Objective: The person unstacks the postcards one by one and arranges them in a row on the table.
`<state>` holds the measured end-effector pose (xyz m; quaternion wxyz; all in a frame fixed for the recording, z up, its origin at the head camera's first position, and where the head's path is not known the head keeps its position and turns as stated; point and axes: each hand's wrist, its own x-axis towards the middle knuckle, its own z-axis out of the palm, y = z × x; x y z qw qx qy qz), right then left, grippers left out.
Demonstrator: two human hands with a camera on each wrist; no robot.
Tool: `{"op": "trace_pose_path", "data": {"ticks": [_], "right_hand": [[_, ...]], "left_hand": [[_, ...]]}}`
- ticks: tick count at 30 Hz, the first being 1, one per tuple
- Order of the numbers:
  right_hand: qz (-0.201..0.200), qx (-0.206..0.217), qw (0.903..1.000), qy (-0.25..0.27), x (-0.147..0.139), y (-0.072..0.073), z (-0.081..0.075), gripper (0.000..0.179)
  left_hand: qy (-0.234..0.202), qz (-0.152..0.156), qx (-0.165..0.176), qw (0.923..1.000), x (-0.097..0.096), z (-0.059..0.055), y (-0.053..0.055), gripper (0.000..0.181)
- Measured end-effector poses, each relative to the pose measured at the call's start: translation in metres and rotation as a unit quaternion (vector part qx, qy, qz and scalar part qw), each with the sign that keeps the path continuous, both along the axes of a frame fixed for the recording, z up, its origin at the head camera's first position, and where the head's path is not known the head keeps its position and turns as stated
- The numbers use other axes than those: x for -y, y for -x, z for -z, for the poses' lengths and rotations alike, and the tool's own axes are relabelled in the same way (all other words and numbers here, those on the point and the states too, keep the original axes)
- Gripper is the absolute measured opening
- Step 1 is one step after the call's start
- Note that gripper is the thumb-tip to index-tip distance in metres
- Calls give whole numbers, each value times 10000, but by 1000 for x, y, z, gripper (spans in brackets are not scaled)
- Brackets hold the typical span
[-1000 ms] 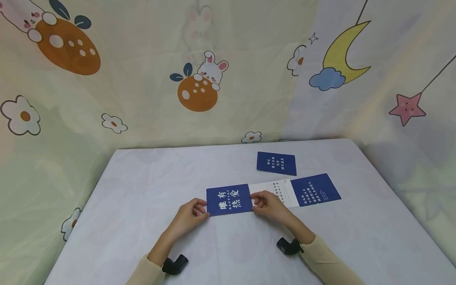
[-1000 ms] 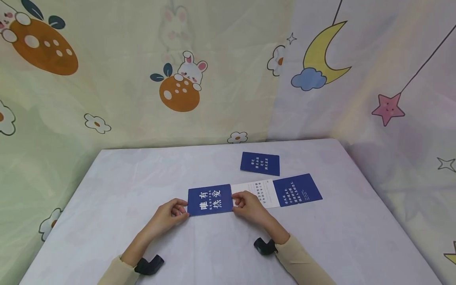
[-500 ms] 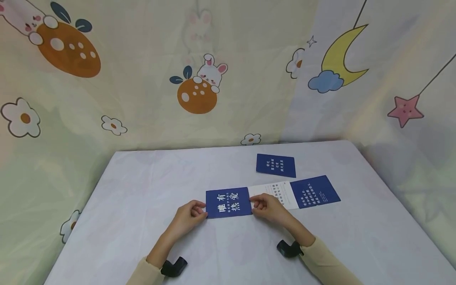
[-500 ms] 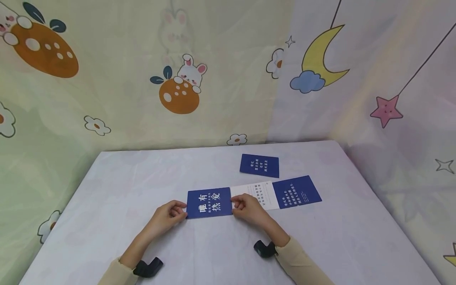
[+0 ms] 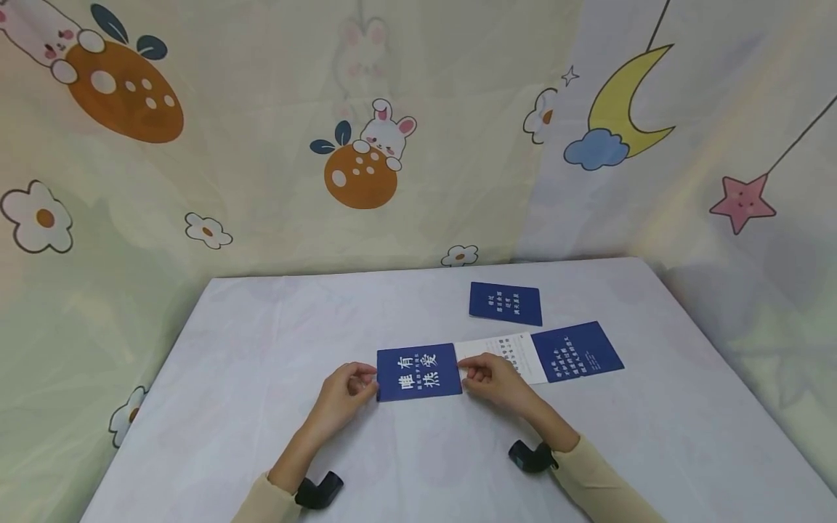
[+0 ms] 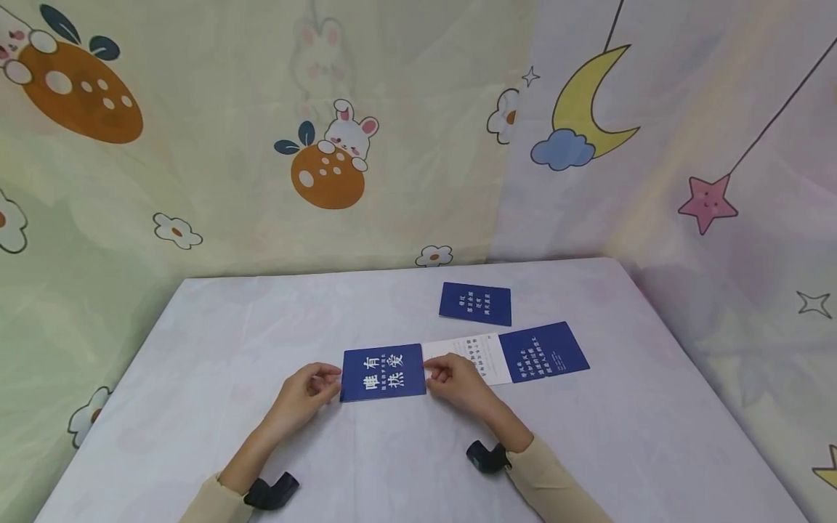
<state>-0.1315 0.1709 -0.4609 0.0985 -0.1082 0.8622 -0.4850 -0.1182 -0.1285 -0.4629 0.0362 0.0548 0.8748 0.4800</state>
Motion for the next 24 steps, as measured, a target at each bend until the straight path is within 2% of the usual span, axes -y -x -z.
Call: {"op": "trace_pose_path", "data": {"ticks": [9,14,18,24], "right_hand": [[164,-211,9996,5,-6,2,3,29],[346,-218,9991,-91,-9,4,2,25],[626,-81,9979,-122,-14,7,0,24],[704,-96,9973,-162,-18,12,2,24]], "left_hand": [[-355,145,-120,9992,-10,3,3,23],[-352,382,-559,9971,-18,6,4,25],[-392,518,-780,9948,-30,5,10,28],[-456,680,-682,9943,-53,-3,19,32]]}}
